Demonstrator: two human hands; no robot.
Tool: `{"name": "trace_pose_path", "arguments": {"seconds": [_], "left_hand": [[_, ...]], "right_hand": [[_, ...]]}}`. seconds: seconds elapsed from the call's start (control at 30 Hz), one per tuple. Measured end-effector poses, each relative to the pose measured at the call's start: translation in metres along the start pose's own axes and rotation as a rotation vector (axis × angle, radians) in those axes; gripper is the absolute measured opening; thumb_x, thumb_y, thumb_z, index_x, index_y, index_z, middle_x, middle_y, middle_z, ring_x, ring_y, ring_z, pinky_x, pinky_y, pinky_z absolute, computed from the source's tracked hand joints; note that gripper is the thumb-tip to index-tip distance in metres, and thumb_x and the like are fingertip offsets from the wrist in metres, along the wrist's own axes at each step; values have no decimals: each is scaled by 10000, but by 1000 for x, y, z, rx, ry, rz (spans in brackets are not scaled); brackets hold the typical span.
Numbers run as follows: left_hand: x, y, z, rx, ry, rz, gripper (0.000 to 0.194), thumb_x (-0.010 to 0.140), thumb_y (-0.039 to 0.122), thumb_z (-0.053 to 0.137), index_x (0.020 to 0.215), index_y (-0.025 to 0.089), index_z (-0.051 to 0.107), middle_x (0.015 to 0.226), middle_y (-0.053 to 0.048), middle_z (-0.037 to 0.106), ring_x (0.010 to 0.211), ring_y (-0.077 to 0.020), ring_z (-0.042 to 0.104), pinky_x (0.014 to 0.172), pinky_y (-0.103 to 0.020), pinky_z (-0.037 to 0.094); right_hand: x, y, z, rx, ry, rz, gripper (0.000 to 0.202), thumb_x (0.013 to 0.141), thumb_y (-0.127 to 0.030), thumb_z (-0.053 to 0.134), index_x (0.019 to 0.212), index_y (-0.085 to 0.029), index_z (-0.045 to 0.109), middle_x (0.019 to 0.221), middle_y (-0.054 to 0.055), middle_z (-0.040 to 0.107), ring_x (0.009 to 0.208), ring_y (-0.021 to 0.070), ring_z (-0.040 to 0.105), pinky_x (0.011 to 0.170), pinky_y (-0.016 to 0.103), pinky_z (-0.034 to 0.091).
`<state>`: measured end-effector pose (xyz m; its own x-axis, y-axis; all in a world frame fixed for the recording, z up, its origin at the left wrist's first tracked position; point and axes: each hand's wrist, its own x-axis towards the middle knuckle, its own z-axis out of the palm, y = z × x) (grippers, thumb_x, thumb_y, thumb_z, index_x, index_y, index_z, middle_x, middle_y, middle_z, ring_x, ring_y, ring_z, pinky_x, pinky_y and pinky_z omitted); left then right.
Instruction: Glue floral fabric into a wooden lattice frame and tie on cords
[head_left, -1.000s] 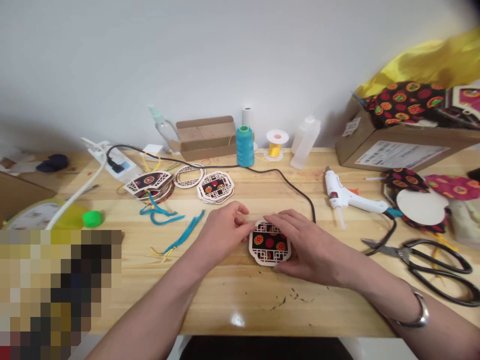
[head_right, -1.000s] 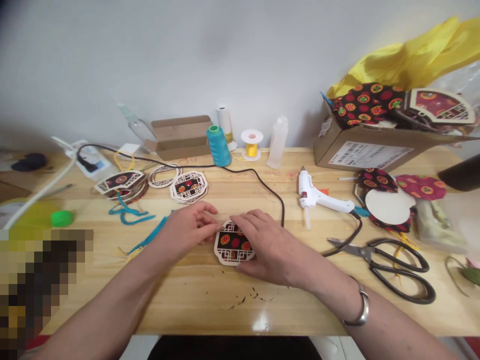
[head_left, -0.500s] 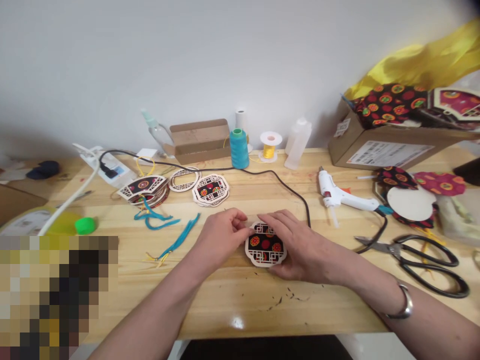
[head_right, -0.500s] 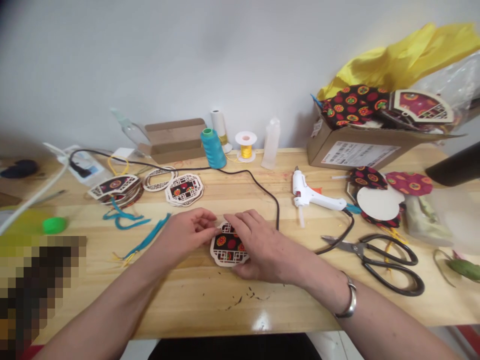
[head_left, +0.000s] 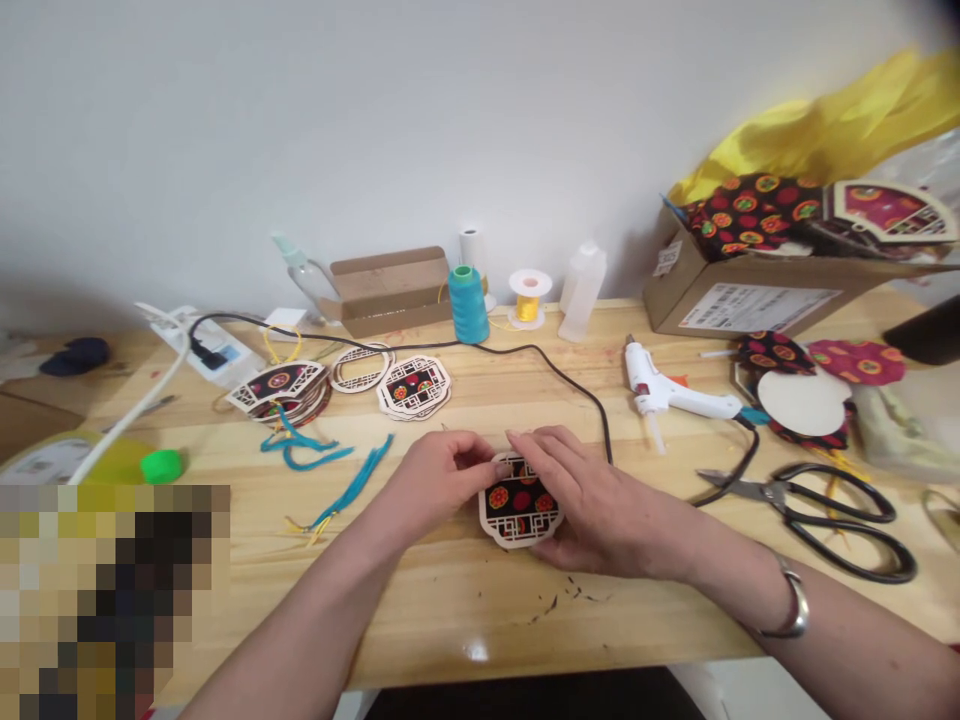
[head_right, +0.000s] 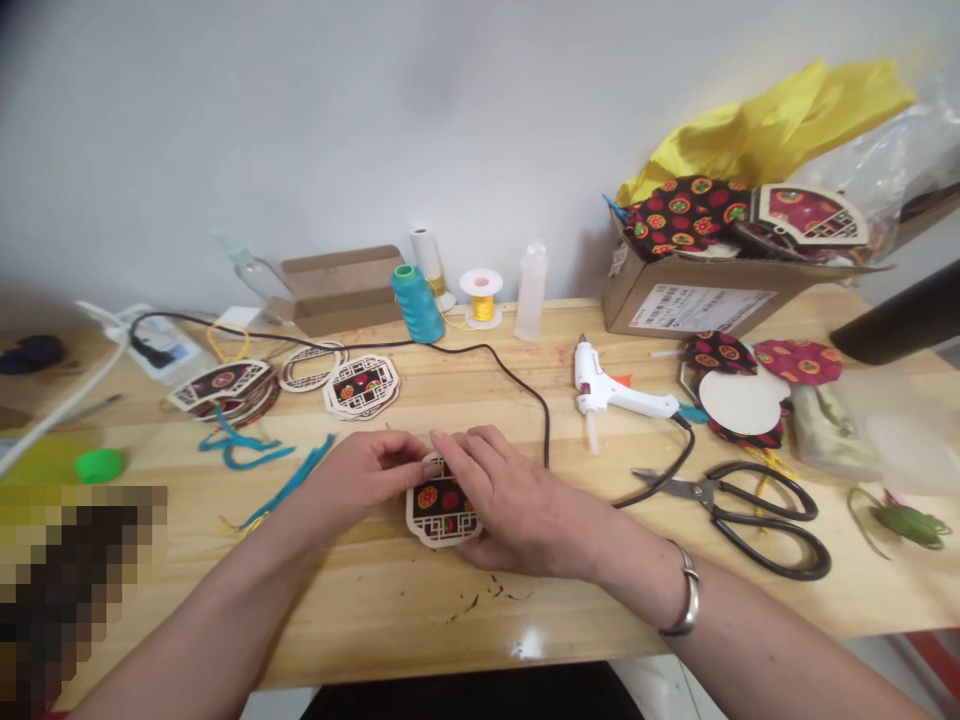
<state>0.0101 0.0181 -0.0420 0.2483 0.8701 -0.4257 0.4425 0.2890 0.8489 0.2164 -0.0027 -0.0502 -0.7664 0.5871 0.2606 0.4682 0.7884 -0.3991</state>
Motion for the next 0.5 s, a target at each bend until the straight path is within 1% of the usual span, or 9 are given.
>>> {"name": "trace_pose_path", "arguments": {"seconds": [0.1,0.23,0.33,0.43,0.5], "left_hand": [[-1,4,1,-69,-16,-45,243,666,395,704,705,165,637,636,-8,678,605,-168,608,576,-263,452],[-4,10,3,-140,-50,-83,241,672,383,697,740,153,669,684,-27,711,651,-182,638,622,-277,480],[-5,12,5,-163,-26,-70,227,676,367,696,746,152,678,683,-25,719,653,-185,649,630,-285,494],[-6,13,5,-153,1,-43,201,686,345,693,744,152,680,686,-22,725,657,-183,657,632,-286,501],[-6,12,5,-149,8,-24,197,688,343,694,745,154,682,694,-22,730,663,-185,663,635,-288,506]], "right_hand": [[0,0,1,-23,11,-9,802,772,-247,596,1414,-1,183,1265,216,444,1222,307,341,994,444,428],[0,0,0,-27,18,-13,786,774,-247,599,1404,8,205,1269,218,444,1215,306,350,998,437,426],[0,-1,0,-14,13,-7,799,773,-242,603,1413,-4,188,1273,219,444,1212,309,356,995,451,425],[0,-1,-4,23,-4,15,826,769,-227,615,1435,-44,161,1286,210,441,1218,305,361,996,467,419],[-1,0,-9,77,-10,38,901,751,-282,667,1451,-76,141,1328,211,415,1246,311,346,1004,482,408]]}}
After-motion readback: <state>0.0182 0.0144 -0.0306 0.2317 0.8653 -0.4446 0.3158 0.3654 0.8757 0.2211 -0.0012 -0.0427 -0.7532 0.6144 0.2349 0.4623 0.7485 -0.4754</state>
